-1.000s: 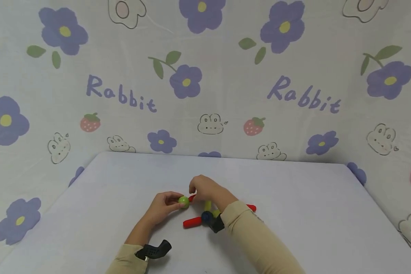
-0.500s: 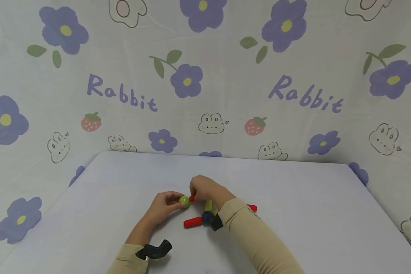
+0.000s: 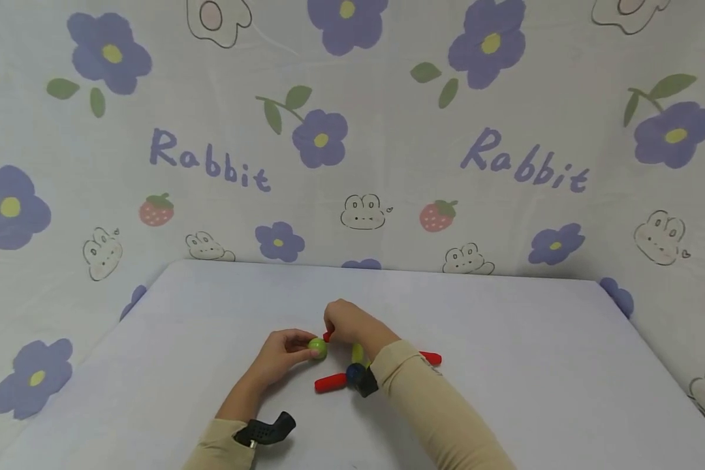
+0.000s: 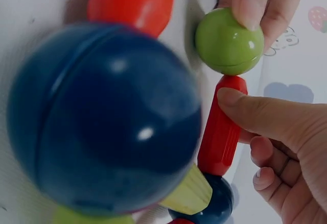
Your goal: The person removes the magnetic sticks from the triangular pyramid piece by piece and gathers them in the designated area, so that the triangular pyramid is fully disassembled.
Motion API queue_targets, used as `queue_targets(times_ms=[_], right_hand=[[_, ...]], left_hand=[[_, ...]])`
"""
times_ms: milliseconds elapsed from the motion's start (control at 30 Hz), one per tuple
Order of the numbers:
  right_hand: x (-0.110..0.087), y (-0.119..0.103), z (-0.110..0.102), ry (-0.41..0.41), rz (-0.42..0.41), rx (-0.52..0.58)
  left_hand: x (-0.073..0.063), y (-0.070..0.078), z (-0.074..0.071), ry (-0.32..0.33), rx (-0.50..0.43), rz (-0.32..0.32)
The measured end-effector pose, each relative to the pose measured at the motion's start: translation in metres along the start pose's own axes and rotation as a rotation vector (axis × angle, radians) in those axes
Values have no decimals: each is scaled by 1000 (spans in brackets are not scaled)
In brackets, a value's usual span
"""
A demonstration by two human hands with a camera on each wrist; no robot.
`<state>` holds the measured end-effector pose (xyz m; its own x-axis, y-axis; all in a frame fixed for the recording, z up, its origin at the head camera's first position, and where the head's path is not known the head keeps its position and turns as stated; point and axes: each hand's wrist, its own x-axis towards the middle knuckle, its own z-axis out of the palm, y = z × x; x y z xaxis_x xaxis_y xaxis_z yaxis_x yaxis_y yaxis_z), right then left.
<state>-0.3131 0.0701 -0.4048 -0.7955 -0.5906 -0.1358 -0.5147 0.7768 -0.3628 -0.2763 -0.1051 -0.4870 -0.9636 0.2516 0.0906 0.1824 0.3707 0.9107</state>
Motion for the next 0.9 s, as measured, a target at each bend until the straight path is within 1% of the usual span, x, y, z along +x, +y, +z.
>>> queue_targets(times_ms=[167, 300, 500, 733, 900], right_hand=[[1, 0, 0, -6, 16, 8], [2, 0, 1, 1, 26, 13], [3, 0, 3, -17, 35, 4], [3, 0, 4, 2, 34, 7], [2, 0, 5, 1, 42, 20]], left_hand=[[-1, 0, 0, -3, 15, -15], [-1, 0, 1, -7, 13, 0], [1, -2, 2, -11, 14, 12], [0, 0, 1, -14, -4, 34], [-1, 0, 1, -16, -4, 32]])
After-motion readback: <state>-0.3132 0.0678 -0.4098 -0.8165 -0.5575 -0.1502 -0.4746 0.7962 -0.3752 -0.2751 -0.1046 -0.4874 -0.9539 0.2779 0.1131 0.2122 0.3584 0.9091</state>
